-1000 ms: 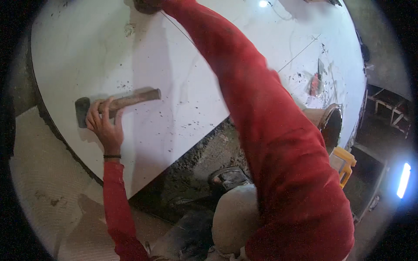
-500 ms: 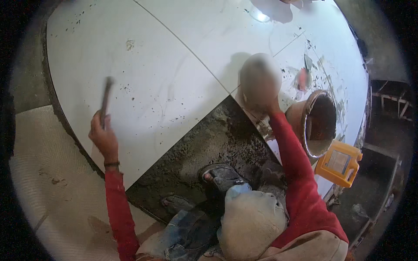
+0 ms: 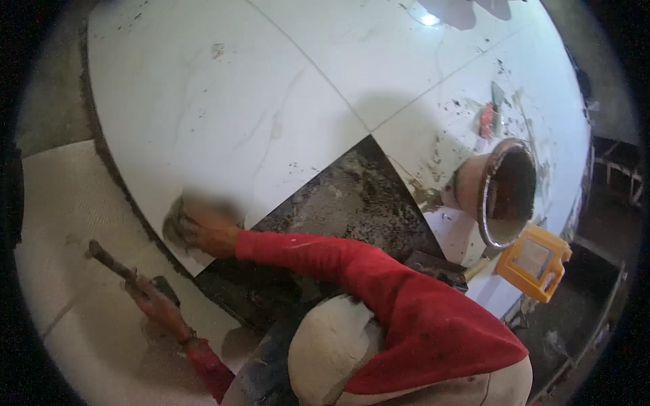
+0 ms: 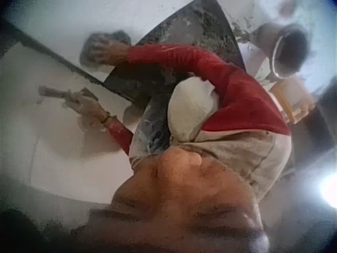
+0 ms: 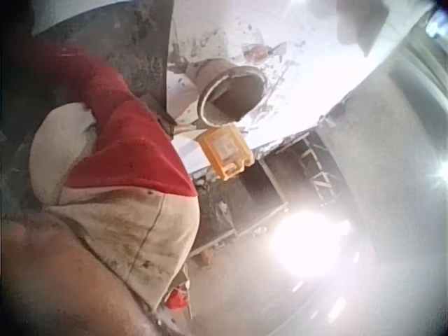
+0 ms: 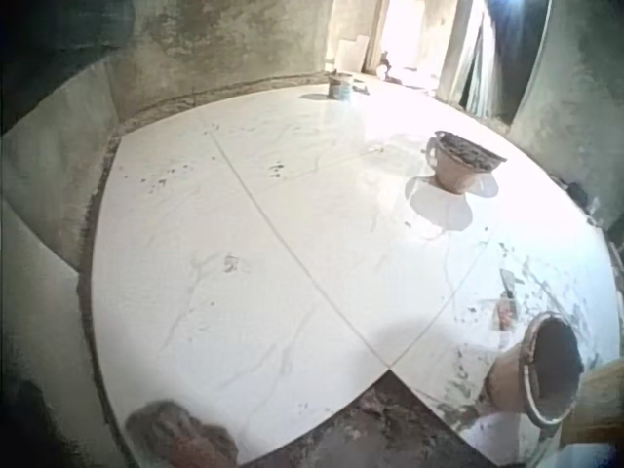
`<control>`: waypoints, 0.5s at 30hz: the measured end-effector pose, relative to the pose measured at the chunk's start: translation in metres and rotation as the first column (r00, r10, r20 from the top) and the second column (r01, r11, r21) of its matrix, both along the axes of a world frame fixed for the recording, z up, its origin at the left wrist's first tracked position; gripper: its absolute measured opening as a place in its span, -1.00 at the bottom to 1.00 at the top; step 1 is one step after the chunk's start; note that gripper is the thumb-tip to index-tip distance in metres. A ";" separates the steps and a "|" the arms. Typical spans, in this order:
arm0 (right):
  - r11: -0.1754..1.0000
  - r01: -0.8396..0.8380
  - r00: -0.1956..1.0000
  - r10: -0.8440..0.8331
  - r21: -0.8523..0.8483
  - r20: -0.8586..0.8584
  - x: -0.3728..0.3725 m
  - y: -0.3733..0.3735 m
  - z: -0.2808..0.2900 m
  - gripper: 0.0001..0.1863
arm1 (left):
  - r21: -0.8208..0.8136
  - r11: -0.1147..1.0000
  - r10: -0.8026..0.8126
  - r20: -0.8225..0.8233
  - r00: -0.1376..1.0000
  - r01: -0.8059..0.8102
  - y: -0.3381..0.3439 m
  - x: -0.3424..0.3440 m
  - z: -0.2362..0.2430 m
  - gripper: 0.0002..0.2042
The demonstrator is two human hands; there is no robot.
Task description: The person places a large white tile onto a prepared mortar bed, wipes the tile surface with a cloth, hits the tile repeatedly with a rubber mallet to level it, and uses a small scraping tool to clean excess mortar from the seams between tiles.
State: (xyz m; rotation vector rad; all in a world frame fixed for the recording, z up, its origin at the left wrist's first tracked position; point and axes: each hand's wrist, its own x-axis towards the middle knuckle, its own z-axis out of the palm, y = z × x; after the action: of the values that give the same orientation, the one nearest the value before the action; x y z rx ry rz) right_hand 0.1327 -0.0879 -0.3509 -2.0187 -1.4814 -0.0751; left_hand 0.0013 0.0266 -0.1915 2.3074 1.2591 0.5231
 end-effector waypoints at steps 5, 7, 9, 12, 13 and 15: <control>0.920 -0.056 0.971 -0.041 -0.389 -0.235 0.048 -0.062 0.039 -0.56 | -0.069 0.995 -0.060 0.141 0.988 0.070 0.001 -0.004 0.009 -0.51; 0.941 0.247 0.969 -0.248 -0.230 0.025 0.108 -0.128 0.001 -0.39 | -0.111 0.983 -0.125 0.197 0.972 0.149 0.004 -0.017 0.013 -0.50; 0.917 0.343 0.938 -0.343 -0.205 0.038 0.181 -0.210 -0.012 -0.49 | -0.098 0.991 -0.074 0.174 0.982 0.092 0.000 -0.041 0.014 -0.49; 0.743 0.637 0.769 -0.596 -0.204 0.232 0.245 -0.272 -0.010 -0.48 | -0.070 0.997 -0.013 0.178 0.984 0.026 -0.006 -0.079 0.018 -0.47; 0.626 0.739 0.672 -0.658 -0.249 0.340 0.249 -0.274 -0.019 -0.47 | -0.064 0.998 0.001 0.177 0.984 0.010 -0.010 -0.094 0.020 -0.46; 0.626 0.718 0.695 -0.667 -0.303 0.268 0.200 -0.226 0.001 -0.44 | -0.048 0.996 0.085 0.179 0.980 -0.077 -0.022 -0.111 0.017 -0.45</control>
State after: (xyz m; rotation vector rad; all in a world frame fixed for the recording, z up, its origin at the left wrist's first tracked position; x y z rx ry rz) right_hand 0.3323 -0.3143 -0.3503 -2.8777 -0.7051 -0.2549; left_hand -0.1098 0.0045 -0.1745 2.1288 1.2671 0.7109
